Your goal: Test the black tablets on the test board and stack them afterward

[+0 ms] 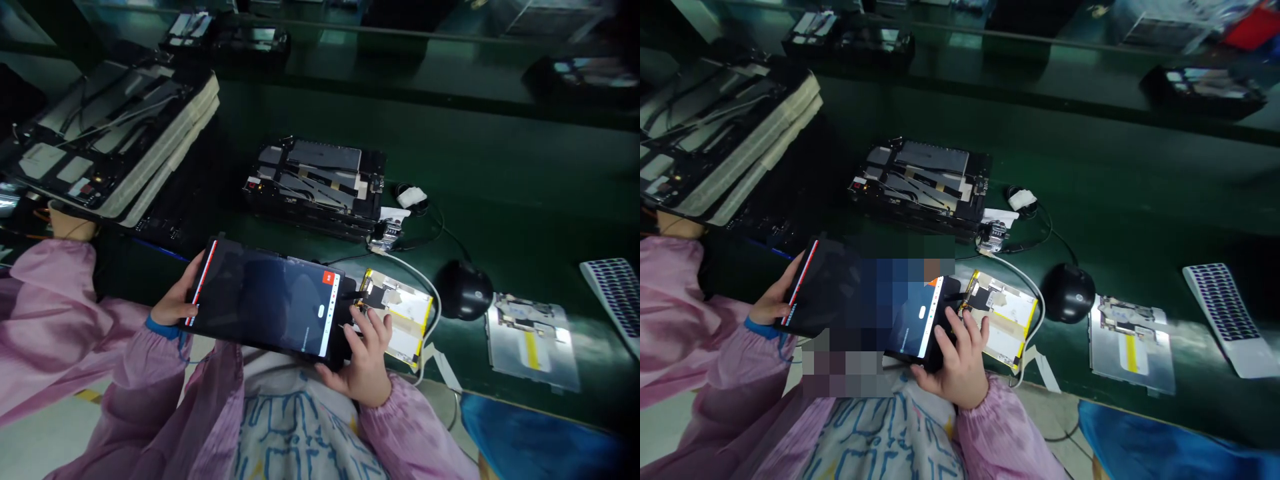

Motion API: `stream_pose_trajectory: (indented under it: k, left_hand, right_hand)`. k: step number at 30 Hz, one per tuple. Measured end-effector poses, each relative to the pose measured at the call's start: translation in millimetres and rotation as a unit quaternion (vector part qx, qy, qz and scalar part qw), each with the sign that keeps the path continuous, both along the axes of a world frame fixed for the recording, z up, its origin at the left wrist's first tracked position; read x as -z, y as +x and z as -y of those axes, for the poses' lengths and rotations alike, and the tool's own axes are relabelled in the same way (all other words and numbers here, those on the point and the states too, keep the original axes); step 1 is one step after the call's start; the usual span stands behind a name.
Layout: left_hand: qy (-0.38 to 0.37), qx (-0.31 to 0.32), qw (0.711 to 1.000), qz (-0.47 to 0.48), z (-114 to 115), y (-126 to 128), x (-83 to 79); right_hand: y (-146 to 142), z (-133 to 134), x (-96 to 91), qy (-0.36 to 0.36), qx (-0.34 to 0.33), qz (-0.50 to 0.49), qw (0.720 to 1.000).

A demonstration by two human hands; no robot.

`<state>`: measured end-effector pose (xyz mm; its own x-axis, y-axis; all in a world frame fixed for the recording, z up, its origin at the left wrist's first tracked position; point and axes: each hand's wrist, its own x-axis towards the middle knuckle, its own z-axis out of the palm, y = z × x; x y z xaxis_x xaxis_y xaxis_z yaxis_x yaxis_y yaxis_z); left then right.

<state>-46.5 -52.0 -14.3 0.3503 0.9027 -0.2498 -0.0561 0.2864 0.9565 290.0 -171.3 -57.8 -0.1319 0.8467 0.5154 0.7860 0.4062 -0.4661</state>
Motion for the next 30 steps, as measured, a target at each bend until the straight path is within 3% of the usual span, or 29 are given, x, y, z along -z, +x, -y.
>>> stream_pose_trajectory:
  k: [6,17,30]
  left_hand:
    - [0.022,0.016,1.000,-0.012,-0.8,-2.7,3.6]
    - [0.048,0.028,0.998,-0.025,-3.7,2.7,0.0]
    - [0.067,0.019,0.996,-0.062,-6.6,3.1,0.3]
  right_hand:
    - [-1.7,-2.2,-3.7,0.015,-0.028,0.035,0.999]
    - [-1.9,-2.1,-4.4,0.035,-0.020,0.054,0.998]
    - [0.7,-1.1,-5.4,0.081,-0.024,0.034,0.996]
